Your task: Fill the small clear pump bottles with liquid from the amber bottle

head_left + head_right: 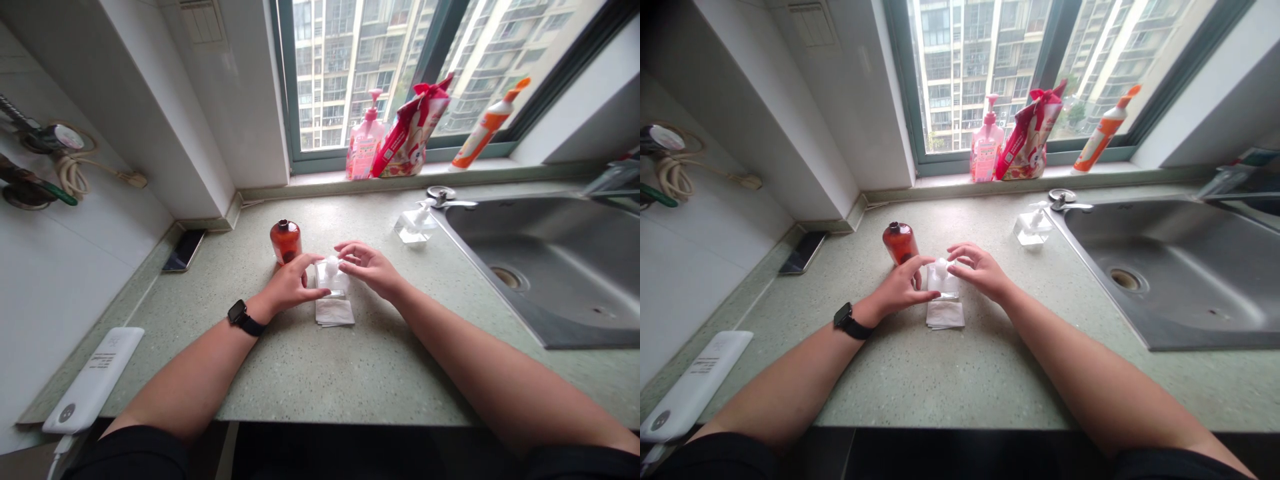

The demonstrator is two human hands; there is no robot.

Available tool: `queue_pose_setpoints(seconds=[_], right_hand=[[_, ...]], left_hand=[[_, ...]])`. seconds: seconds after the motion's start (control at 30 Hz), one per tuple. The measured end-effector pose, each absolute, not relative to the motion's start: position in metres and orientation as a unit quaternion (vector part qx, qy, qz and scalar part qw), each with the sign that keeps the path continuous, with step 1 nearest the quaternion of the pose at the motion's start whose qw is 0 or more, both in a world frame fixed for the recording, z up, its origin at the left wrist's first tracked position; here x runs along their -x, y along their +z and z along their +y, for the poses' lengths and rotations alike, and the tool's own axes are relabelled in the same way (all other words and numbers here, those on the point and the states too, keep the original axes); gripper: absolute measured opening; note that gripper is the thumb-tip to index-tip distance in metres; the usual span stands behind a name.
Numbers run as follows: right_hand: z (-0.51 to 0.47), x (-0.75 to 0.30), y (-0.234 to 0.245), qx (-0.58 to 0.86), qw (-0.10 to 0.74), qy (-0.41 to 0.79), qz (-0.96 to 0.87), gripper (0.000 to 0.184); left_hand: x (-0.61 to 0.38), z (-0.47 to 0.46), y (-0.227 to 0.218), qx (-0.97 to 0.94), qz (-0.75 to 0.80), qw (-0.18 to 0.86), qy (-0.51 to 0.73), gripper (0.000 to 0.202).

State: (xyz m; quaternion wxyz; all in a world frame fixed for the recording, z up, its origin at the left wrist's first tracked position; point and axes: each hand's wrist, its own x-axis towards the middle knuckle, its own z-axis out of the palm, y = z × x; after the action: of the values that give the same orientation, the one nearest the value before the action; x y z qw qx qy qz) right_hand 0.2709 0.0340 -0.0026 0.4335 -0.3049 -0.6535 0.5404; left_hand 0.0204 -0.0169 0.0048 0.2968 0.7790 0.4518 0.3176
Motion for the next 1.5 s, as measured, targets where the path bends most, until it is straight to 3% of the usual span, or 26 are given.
queue_pose_setpoints(seconds=[0.23, 0.43, 1.0, 1.17, 1.5], right_hand=[[0.024, -0.257, -0.004, 0.283, 0.399, 0.492, -0.720, 0.044], [0.025, -0.258, -0.006, 0.343, 0.421, 0.485, -0.685, 0.053], [0.020, -0.263, 0.013, 0.295, 0.438, 0.553, -0.644, 0.034], [0.020, -0.268, 0.020, 0.303, 0.445, 0.572, -0.619, 0.041], [0.024, -0.295, 0.039, 0.294, 0.449, 0.400, -0.743, 0.032]], left_hand=[[-0.019, -0.015, 0.004, -0.791, 0.437, 0.276, 0.327, 0.074], [-0.020, -0.015, 0.003, -0.783, 0.450, 0.290, 0.317, 0.075], [-0.020, -0.017, 0.004, -0.786, 0.442, 0.285, 0.324, 0.074], [-0.019, -0.019, 0.003, -0.807, 0.430, 0.229, 0.334, 0.072], [-0.019, -0.024, 0.013, -0.816, 0.434, 0.148, 0.351, 0.071]])
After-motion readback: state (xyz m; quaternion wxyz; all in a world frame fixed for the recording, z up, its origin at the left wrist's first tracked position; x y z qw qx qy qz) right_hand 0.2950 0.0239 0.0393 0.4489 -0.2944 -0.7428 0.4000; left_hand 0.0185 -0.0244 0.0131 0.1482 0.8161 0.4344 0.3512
